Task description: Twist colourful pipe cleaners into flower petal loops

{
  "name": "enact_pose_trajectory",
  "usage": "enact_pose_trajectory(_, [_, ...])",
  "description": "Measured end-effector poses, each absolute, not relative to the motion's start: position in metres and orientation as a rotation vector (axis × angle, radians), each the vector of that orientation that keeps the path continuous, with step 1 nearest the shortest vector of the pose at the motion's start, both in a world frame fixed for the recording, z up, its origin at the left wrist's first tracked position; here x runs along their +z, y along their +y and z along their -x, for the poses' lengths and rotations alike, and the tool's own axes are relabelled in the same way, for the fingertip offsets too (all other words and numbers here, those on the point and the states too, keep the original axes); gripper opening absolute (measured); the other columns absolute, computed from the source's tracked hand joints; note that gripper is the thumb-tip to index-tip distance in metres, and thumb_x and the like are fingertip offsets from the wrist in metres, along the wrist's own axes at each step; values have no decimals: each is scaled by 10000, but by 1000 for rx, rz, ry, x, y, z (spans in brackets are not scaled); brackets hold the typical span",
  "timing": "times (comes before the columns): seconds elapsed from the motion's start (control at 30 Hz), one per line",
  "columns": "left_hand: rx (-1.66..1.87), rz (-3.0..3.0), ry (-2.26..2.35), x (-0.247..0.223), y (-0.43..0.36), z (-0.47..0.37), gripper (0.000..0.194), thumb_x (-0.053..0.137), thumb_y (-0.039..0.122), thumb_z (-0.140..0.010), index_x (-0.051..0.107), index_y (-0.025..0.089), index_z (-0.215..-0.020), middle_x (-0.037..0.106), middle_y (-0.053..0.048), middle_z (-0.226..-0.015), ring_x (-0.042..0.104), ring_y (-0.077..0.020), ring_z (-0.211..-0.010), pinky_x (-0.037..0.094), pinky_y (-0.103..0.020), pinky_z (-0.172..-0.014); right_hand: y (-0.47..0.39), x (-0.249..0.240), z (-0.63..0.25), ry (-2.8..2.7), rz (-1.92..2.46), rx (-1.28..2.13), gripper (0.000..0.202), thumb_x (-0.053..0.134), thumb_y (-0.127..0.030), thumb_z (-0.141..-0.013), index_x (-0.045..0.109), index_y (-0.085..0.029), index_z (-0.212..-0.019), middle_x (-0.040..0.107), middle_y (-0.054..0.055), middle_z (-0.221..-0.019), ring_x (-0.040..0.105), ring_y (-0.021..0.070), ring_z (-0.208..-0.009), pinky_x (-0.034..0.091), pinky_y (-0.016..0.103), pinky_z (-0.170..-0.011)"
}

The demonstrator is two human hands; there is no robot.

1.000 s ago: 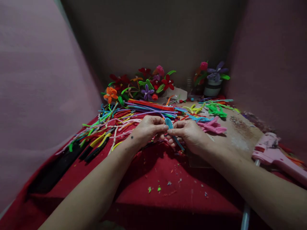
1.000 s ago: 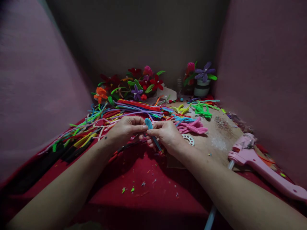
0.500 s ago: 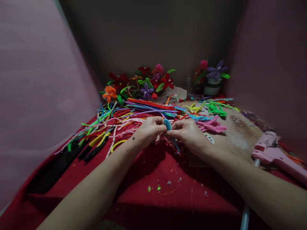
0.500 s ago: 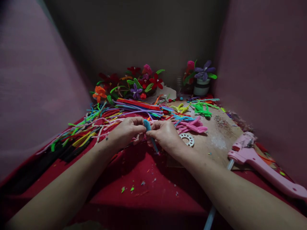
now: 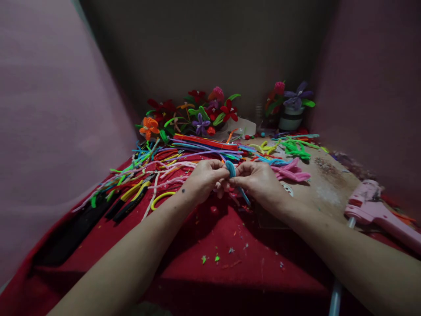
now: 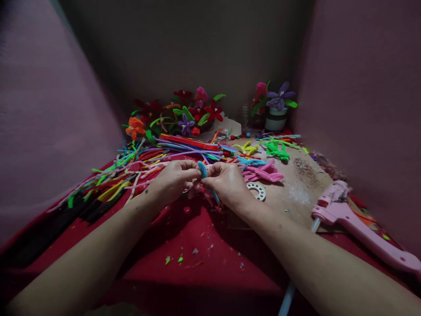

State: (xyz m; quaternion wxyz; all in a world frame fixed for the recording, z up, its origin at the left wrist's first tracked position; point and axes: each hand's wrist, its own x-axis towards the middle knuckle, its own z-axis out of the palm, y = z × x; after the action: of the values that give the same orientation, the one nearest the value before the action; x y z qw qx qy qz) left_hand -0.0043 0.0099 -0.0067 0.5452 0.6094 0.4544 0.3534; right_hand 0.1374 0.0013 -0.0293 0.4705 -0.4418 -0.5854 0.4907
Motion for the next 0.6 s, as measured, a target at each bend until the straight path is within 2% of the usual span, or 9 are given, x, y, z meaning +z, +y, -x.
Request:
enact_pose_trajectory(0.13, [838, -1471, 1128, -8, 9, 4, 31, 498, 149, -651, 526, 140, -643, 517, 31, -447, 410, -67, -296, 302, -184, -315, -1, -29, -134, -1668, 1246, 722, 82, 574, -148, -637, 558, -152, -557, 561, -5, -532, 473, 99, -501, 344, 223, -493])
enact_pose_trajectory(0.23, [825, -1484, 1105, -11, 10, 4, 24, 498, 127, -642, 507, 149, -635, 504, 37, -446, 409, -68, -306, 295, -181, -311, -2, -30, -134, -1750, 1286, 588, 115, 551, -119, -648, 545, -158, -540, 542, -12, -513, 452, 94, -497, 321, 222, -498])
enact_pose_trajectory(0.47, [858, -1342, 997, -15, 10, 4, 86, 516, 99, -620, 487, 165, -667, 427, 69, -432, 316, -47, -323, 271, -171, -293, -3, -31, -134, -1714, 1244, 677, 119, 546, -81, -619, 538, -155, -526, 520, -26, -493, 432, 83, -480, 309, 212, -487])
enact_pose_trajectory(0.6, [840, -1271, 910, -14, 10, 5, 99, 564, 120, -617, 491, 161, -669, 417, 74, -451, 309, -38, -341, 269, -167, -305, -3, -31, -134, -1649, 1211, 780, 109, 568, -86, -606, 534, -150, -525, 530, -27, -507, 437, 80, -483, 328, 205, -491])
